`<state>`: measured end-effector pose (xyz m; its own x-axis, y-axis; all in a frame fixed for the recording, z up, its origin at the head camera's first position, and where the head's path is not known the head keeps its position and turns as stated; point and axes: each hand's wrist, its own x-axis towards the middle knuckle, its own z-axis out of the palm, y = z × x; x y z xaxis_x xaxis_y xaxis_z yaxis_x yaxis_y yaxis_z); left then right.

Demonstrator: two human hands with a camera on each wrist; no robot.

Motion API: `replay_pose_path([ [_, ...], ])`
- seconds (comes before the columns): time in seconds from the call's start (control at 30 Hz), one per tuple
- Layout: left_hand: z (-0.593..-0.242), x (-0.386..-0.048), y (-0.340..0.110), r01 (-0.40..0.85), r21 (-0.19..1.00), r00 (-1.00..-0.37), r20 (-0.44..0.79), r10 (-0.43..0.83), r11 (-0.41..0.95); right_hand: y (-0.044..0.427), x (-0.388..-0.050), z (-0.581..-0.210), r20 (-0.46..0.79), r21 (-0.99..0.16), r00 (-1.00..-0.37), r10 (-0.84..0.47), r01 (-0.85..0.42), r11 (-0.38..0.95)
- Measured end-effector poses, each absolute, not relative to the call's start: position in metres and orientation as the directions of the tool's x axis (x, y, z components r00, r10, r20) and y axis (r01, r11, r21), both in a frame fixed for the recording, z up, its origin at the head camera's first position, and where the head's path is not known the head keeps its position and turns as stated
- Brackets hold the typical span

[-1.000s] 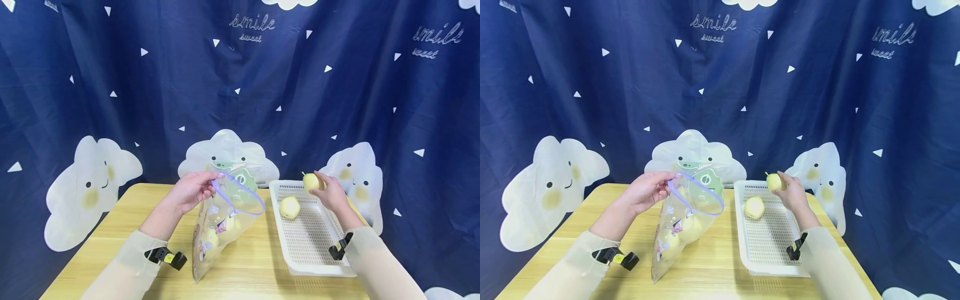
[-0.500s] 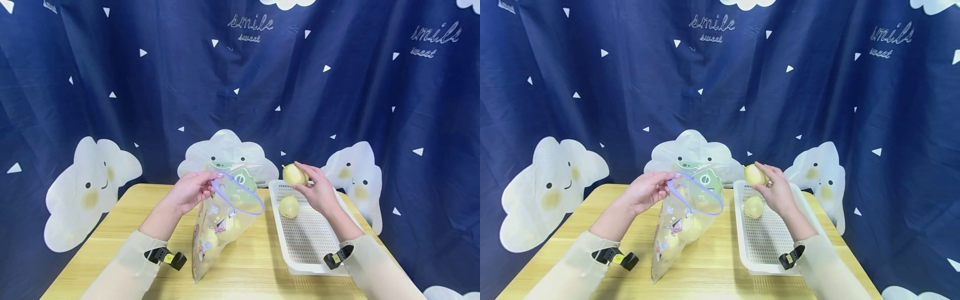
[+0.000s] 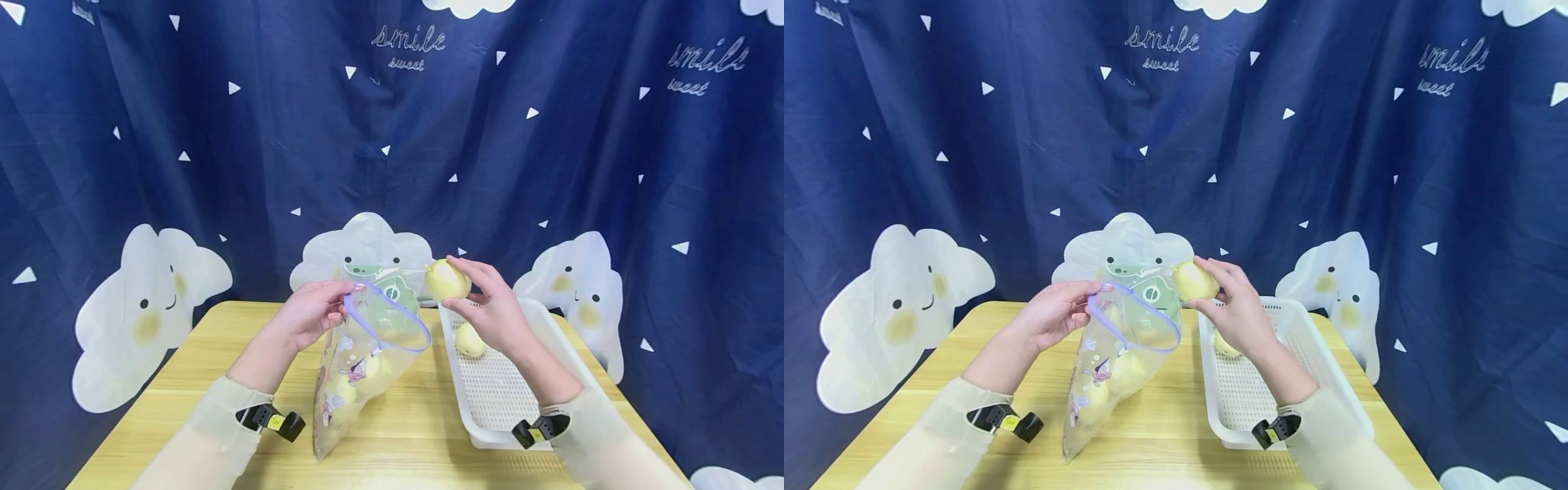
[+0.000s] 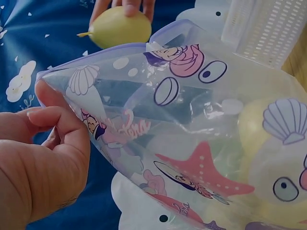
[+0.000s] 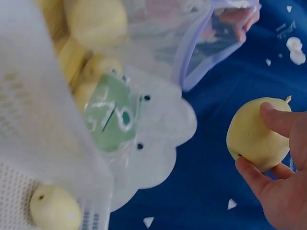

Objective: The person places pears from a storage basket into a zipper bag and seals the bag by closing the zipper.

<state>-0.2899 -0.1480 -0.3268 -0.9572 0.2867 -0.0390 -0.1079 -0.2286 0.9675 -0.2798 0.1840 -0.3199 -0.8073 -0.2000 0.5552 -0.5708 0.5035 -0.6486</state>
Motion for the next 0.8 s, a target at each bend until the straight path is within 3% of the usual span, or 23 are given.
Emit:
replay_pose_path([
  [0.7, -0.315, -0.292, -0.137, -0.089, 0.961, -0.951, -0.003, 0.308, -0.264, 0.126, -0.261, -0.316, 0.485, -0.616, -0.804, -0.343, -0.593, 0.519],
  [0.8, -0.312, -0.292, -0.137, -0.074, 0.958, -0.954, 0.013, 0.300, -0.276, 0.122, -0.261, -0.316, 0.489, -0.637, -0.793, -0.362, -0.609, 0.472],
])
